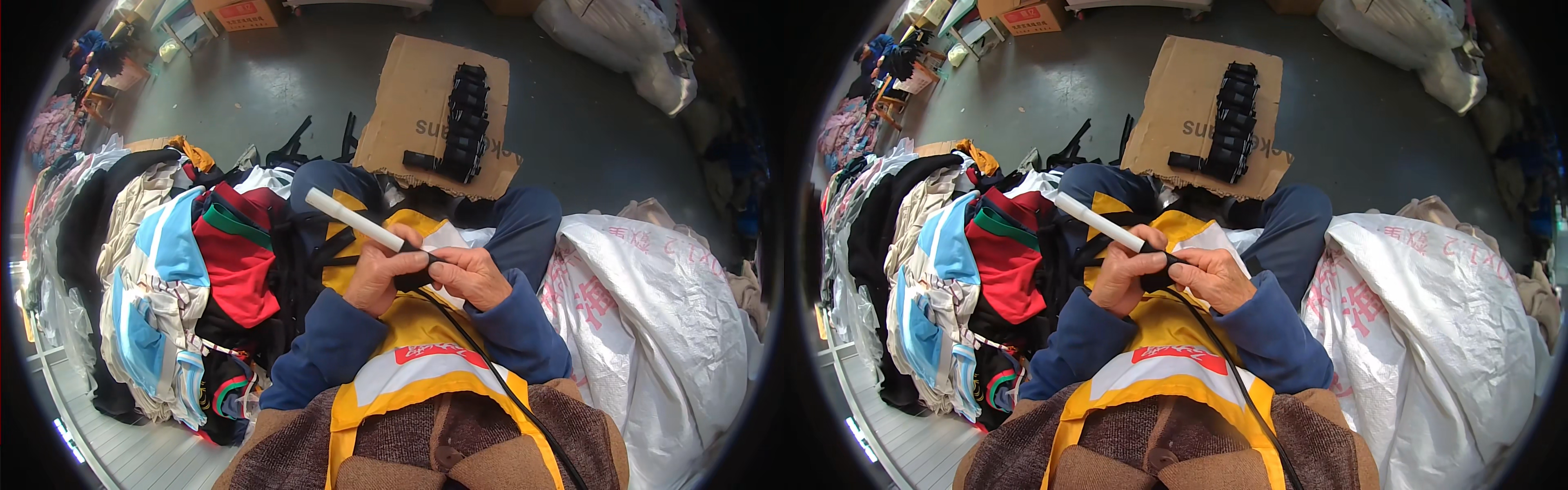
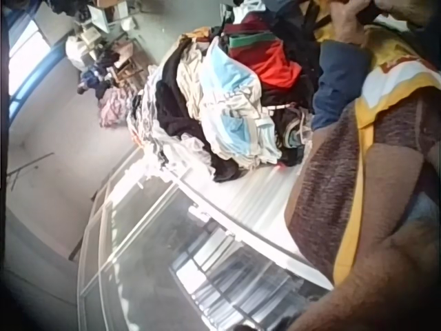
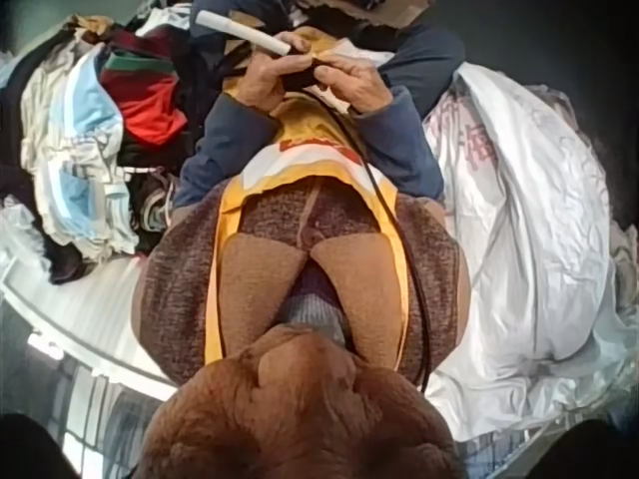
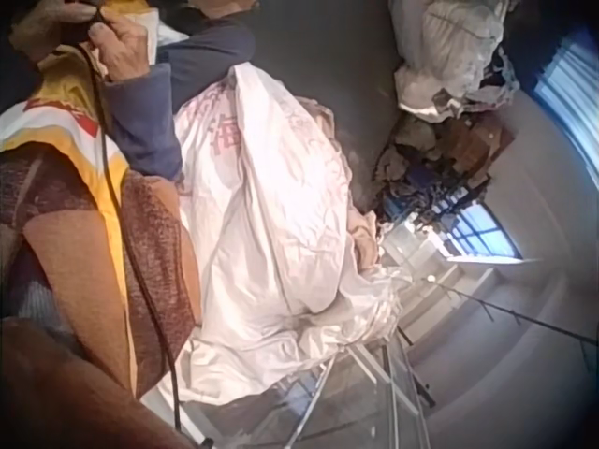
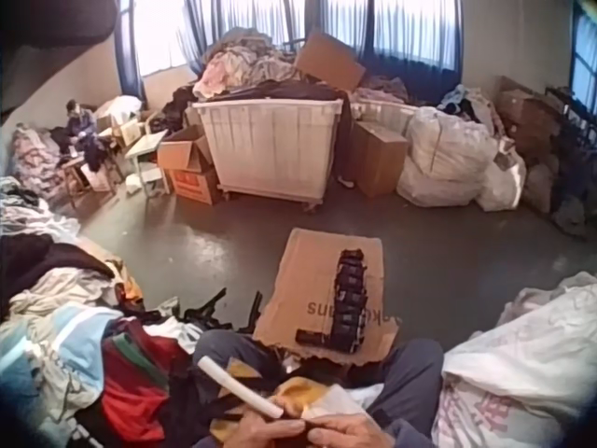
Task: The person slides small black fabric pieces onto a white tube by hand, folding and positioning them along the tube, and then stands up and walks across the room while holding the tube.
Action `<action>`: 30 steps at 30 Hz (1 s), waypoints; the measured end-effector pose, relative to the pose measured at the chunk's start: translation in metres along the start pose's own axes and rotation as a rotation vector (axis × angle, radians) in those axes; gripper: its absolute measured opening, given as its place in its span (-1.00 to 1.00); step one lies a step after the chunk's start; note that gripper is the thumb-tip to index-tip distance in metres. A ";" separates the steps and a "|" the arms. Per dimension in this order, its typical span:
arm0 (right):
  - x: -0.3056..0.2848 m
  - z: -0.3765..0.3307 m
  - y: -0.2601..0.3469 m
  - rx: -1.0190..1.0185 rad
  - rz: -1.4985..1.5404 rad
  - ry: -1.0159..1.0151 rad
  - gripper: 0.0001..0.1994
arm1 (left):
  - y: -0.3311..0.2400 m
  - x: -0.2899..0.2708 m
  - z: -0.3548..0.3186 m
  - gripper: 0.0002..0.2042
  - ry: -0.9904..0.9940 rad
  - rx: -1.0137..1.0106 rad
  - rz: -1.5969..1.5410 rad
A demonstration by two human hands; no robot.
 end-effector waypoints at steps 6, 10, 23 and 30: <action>-0.002 -0.007 -0.001 0.103 0.125 -0.015 -0.78 | -0.009 -0.023 0.002 -0.82 -0.196 0.135 -0.040; -0.011 -0.005 -0.002 0.085 0.003 -0.011 -0.74 | -0.036 -0.048 -0.011 -0.72 -0.585 0.415 0.237; -0.002 -0.016 0.027 0.171 -0.207 0.173 -0.73 | -0.069 0.011 -0.002 -0.82 0.540 0.291 1.455; -0.015 -0.013 0.022 0.250 -0.076 0.135 -0.73 | -0.094 -0.008 0.004 -0.82 0.412 0.385 1.454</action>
Point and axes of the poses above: each hand's wrist, its own z-axis towards the middle knuckle, its own x-axis out of the palm, y = z × x, the point moved 2 cm from there along z, towards the middle knuckle, and after that the axes turned 6 degrees about z, right-handed, at the moved point
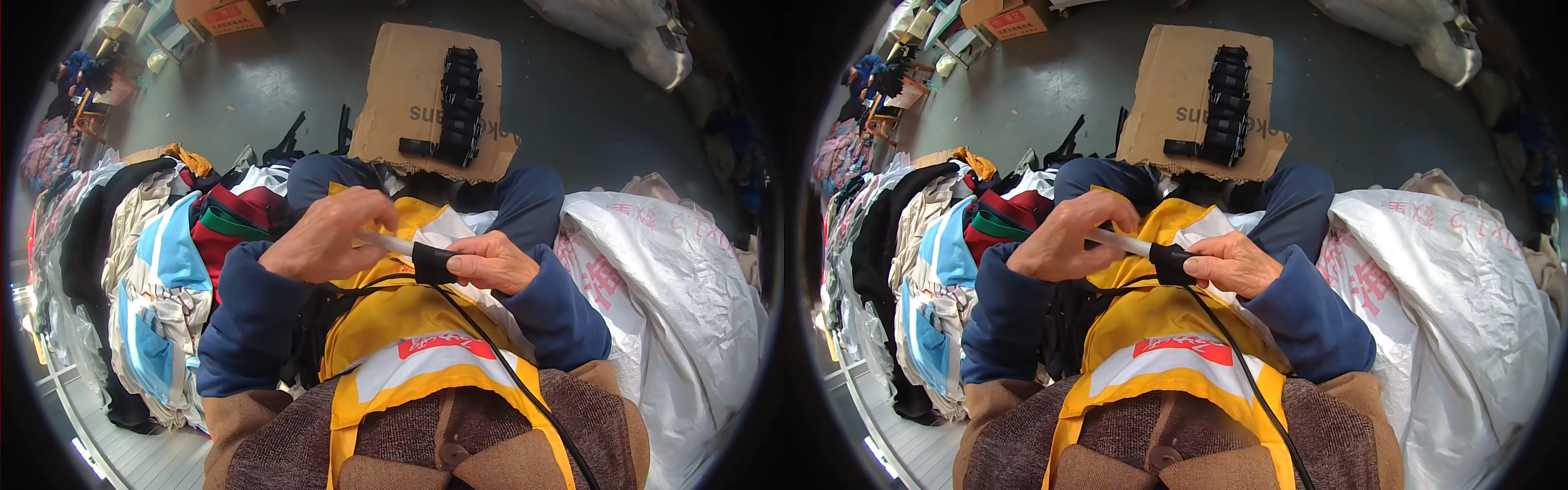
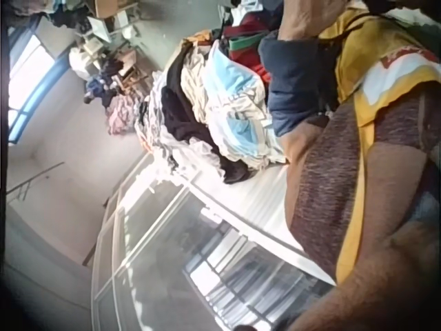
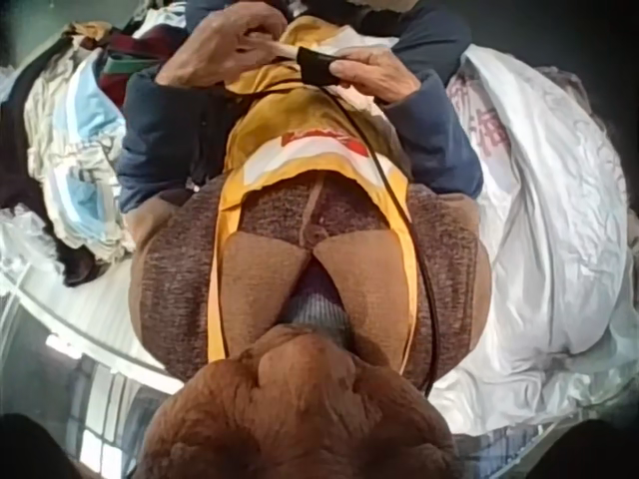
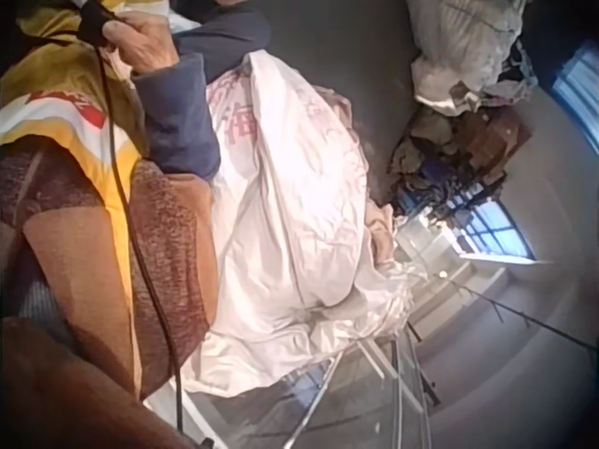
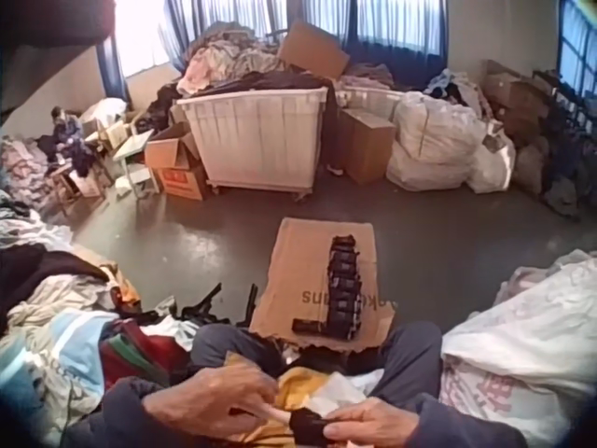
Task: The person slides small black fabric pieces onto a white tube by hand, folding and positioning them along the tube, and then stands up and walks across the room while holding the tube.
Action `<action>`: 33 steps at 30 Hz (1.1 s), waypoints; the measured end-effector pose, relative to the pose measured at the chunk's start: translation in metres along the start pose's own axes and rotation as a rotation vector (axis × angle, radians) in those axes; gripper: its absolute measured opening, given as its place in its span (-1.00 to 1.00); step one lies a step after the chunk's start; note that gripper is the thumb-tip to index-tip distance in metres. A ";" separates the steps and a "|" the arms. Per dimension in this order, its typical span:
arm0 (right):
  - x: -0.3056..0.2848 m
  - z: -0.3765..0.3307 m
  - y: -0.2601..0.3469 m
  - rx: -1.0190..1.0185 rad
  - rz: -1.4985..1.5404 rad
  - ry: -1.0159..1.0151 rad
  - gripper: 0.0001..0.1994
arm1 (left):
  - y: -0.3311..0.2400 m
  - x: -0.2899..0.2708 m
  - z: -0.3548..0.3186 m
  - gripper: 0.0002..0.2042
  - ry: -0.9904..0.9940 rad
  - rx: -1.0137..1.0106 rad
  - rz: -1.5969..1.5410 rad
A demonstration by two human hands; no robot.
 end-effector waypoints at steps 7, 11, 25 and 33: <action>0.014 0.005 0.000 -0.063 -0.062 -0.027 -0.75 | -0.021 0.029 0.009 -0.86 0.122 0.094 0.009; 0.003 0.000 0.007 -0.063 -0.054 -0.022 -0.76 | -0.001 0.004 -0.004 -0.83 -0.108 0.088 0.211; -0.011 0.060 -0.041 -0.757 -0.634 -0.121 -0.74 | -0.003 0.081 0.001 -0.73 -0.388 -0.587 -1.060; 0.004 0.005 -0.025 -0.389 0.005 -0.331 -0.65 | 0.036 0.126 0.007 -0.89 -0.231 -0.662 -1.155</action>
Point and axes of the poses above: each hand's wrist, its own z-axis towards the middle knuckle, its own x-axis out of the palm, y = z × x, the point moved 2 cm from there along z, towards the middle knuckle, and after that the axes turned 6 degrees about z, right-handed, at the moved point
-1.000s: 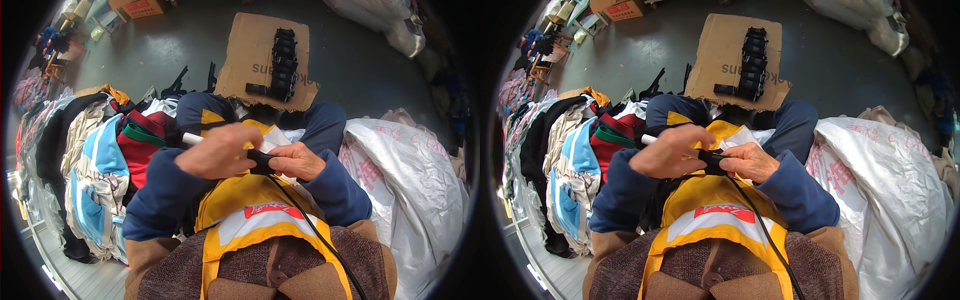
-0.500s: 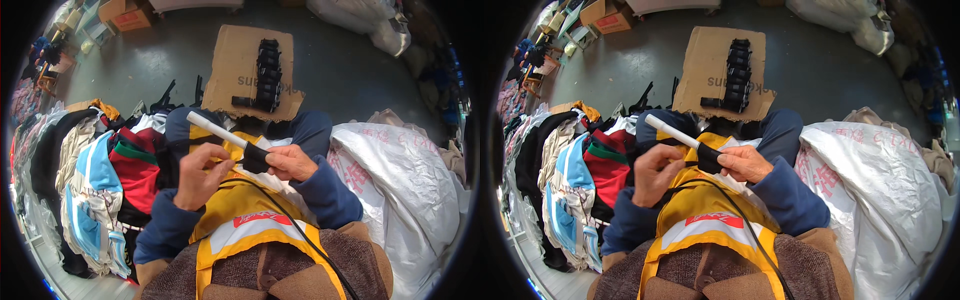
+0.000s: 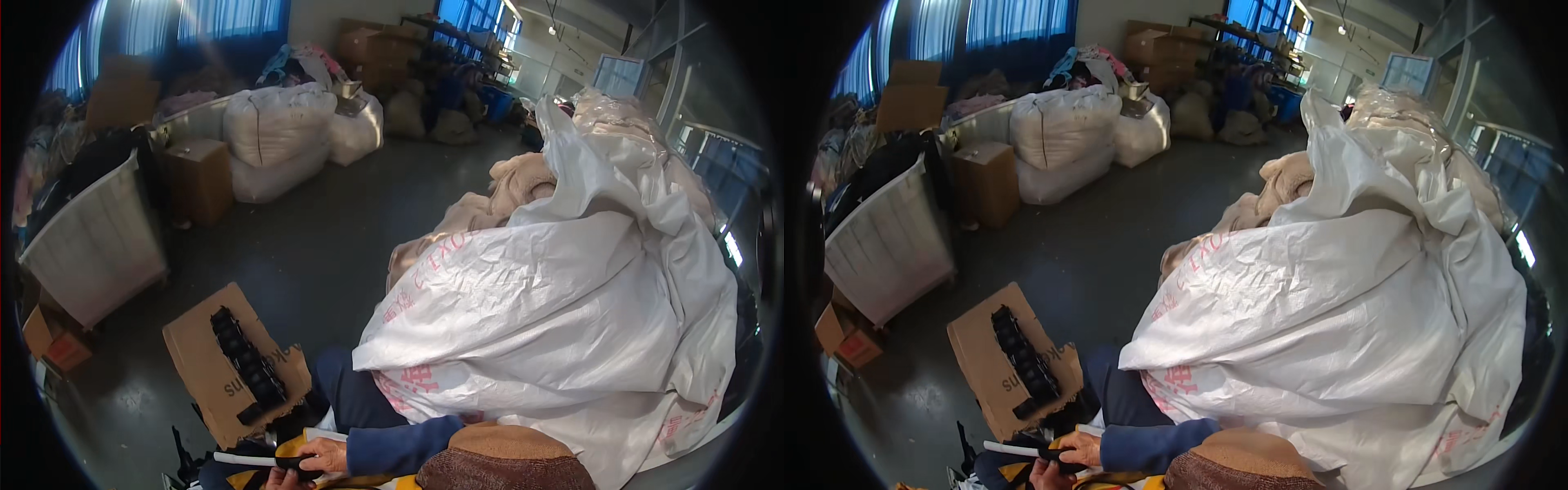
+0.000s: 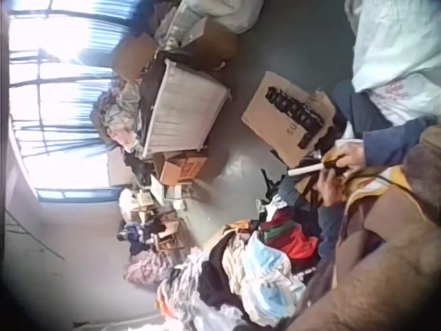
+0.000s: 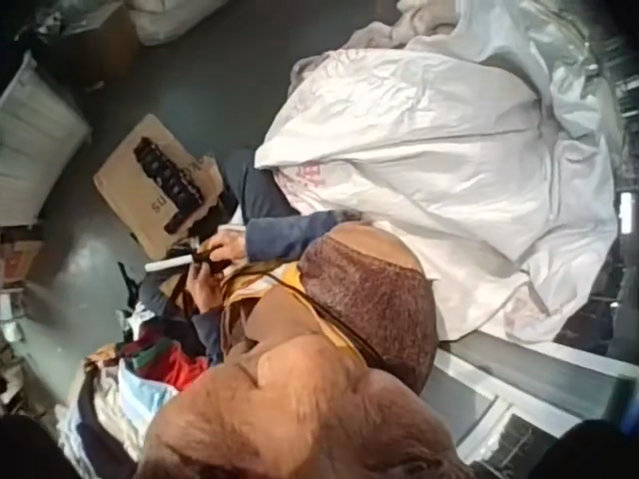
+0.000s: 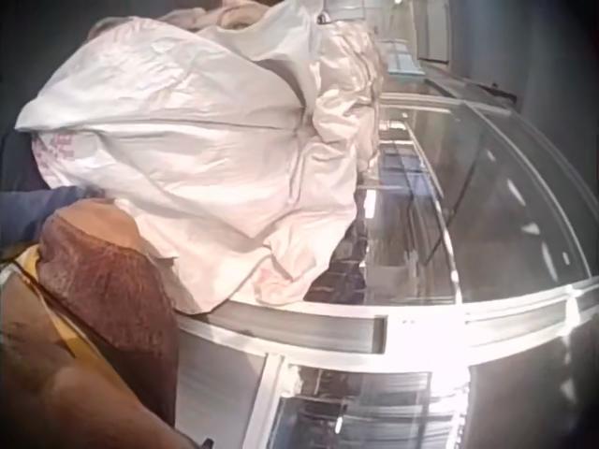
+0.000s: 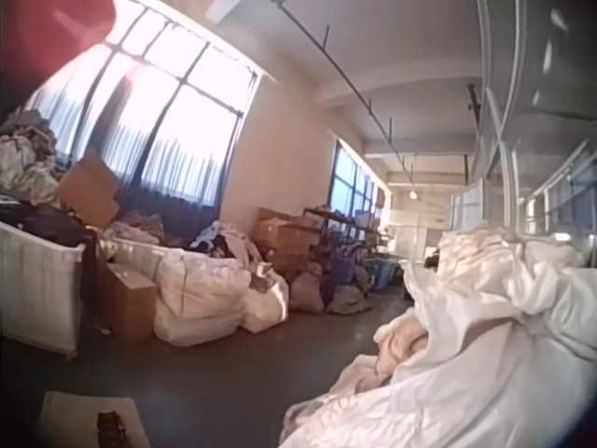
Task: The person slides small black fabric pieces onto a white tube by hand, folding and positioning them along the tube, and then stands up and walks across the room while holding the tube.
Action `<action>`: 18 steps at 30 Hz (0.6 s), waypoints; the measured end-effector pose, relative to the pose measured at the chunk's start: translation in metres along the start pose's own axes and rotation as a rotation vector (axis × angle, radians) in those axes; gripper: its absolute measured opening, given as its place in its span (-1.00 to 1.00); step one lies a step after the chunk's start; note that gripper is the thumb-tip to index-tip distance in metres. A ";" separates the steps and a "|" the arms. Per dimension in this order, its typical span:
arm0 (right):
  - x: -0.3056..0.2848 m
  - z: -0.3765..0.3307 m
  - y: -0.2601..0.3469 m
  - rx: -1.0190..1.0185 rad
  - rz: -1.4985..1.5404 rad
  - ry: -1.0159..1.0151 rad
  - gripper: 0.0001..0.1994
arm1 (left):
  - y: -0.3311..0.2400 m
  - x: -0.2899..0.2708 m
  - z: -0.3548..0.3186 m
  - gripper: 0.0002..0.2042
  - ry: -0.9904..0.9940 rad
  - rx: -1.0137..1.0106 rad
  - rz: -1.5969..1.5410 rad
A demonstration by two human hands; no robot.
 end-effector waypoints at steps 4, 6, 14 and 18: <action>-0.003 0.009 -0.021 -0.091 -0.218 -0.107 -0.62 | 0.003 0.001 0.002 -0.92 0.044 0.022 -0.028; -0.007 0.038 -0.080 -0.423 -0.357 -0.084 -0.64 | -0.022 0.021 -0.017 -0.89 -0.030 -0.086 -0.145; -0.005 0.036 -0.060 -0.174 -0.360 -0.160 -0.63 | -0.029 0.023 -0.007 -0.80 0.009 -0.109 -0.120; -0.009 0.050 -0.027 -0.113 -0.214 -0.053 -0.66 | -0.028 0.009 0.009 -0.78 0.033 -0.110 -0.213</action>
Point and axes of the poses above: each hand's wrist, its own z-axis towards the middle knuckle, its own x-axis out of the palm, y = z × x, the point moved 2 cm from there along z, towards the middle knuckle, and after that the axes turned 6 degrees about z, right-handed, at the moved point
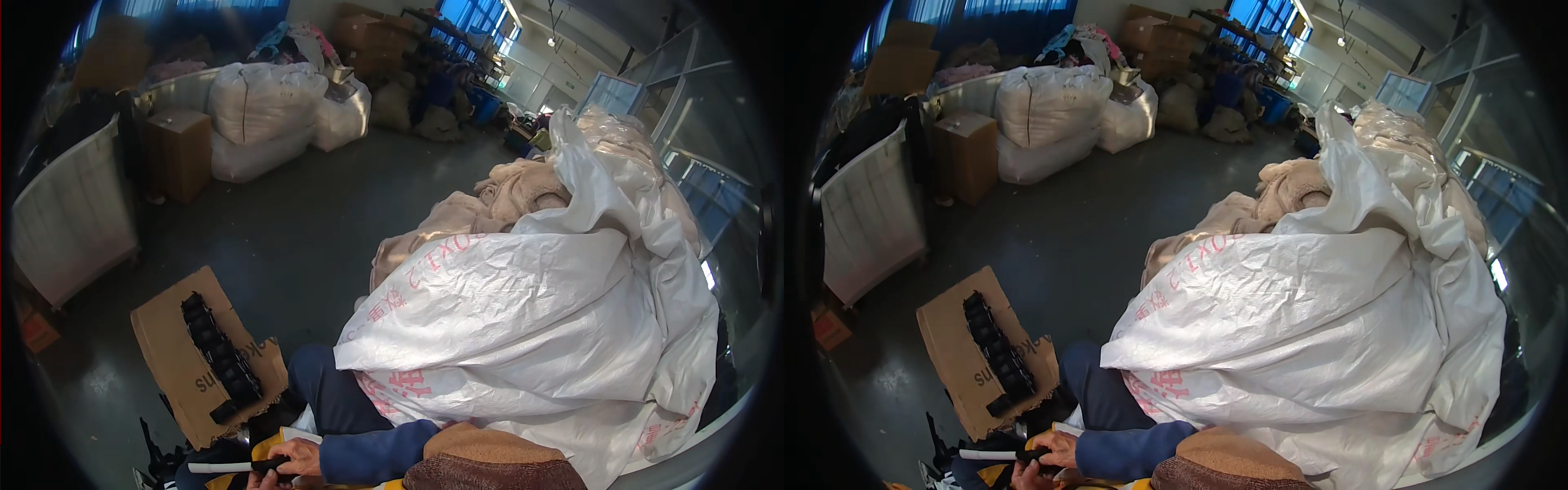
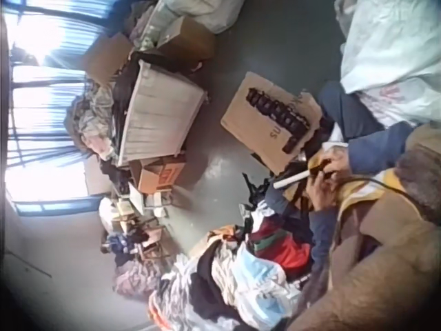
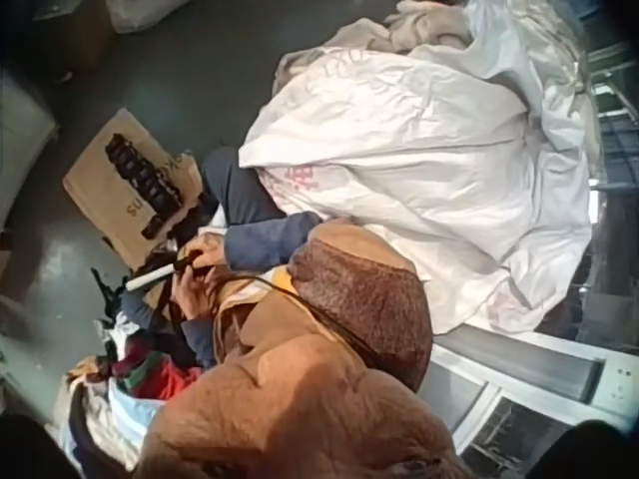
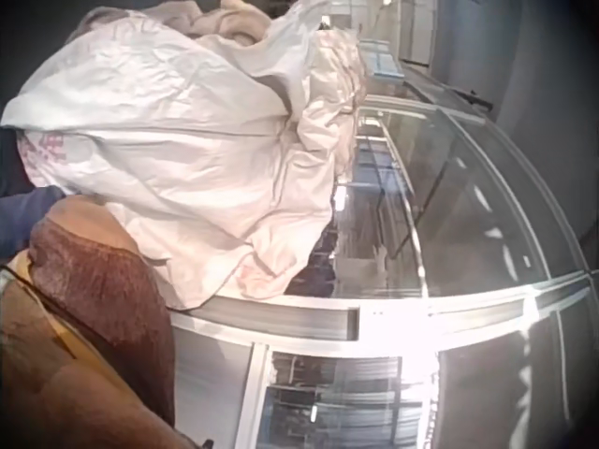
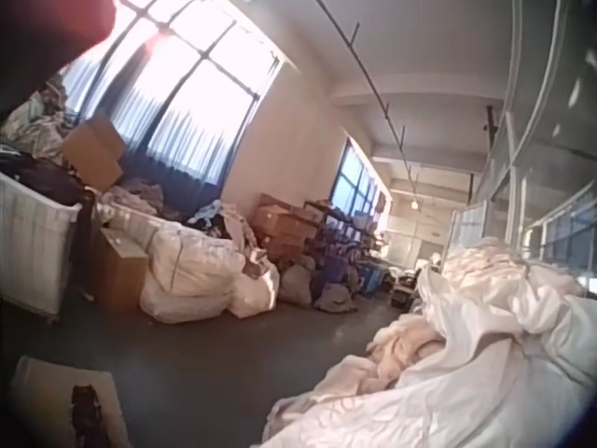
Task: The person slides small black fabric pieces onto a white tube by hand, folding and positioning them along the tube, and then stands up and walks across the room while holding the tube.
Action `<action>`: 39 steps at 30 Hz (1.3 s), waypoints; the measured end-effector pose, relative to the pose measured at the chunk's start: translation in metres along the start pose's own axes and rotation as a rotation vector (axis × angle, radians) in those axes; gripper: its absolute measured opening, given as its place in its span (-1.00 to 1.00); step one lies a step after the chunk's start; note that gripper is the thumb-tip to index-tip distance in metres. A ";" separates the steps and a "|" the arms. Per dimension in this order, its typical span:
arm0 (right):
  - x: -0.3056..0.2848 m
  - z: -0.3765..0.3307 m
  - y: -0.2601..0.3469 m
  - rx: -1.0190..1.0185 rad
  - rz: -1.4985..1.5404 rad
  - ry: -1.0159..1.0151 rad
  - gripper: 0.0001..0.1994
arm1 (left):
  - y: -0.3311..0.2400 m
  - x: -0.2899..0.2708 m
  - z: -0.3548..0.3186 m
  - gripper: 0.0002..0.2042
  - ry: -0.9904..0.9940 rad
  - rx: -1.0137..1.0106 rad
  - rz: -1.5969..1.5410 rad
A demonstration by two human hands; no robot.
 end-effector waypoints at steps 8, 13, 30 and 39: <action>-0.029 0.123 -0.005 -0.354 -0.191 -0.148 -0.72 | -0.077 -0.020 0.099 -0.79 -0.224 0.355 0.360; -0.060 0.194 0.017 -0.614 -0.326 -0.274 -0.72 | -0.118 -0.008 0.179 -0.84 -0.138 0.600 0.332; -0.061 0.227 -0.042 -0.679 -0.653 -0.384 -0.71 | -0.113 -0.032 0.216 -0.70 -0.237 0.233 0.285; -0.060 0.242 -0.032 -0.046 0.495 -0.253 -0.53 | -0.126 -0.038 0.221 -0.75 -0.247 0.341 -0.032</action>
Point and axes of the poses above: each hand's wrist, its own z-axis towards the middle knuckle, its own x-axis out of the palm, y = z × x, the point moved 2 cm from there along z, towards the middle knuckle, and after that the axes turned 6 degrees about z, right-handed, at the moved point
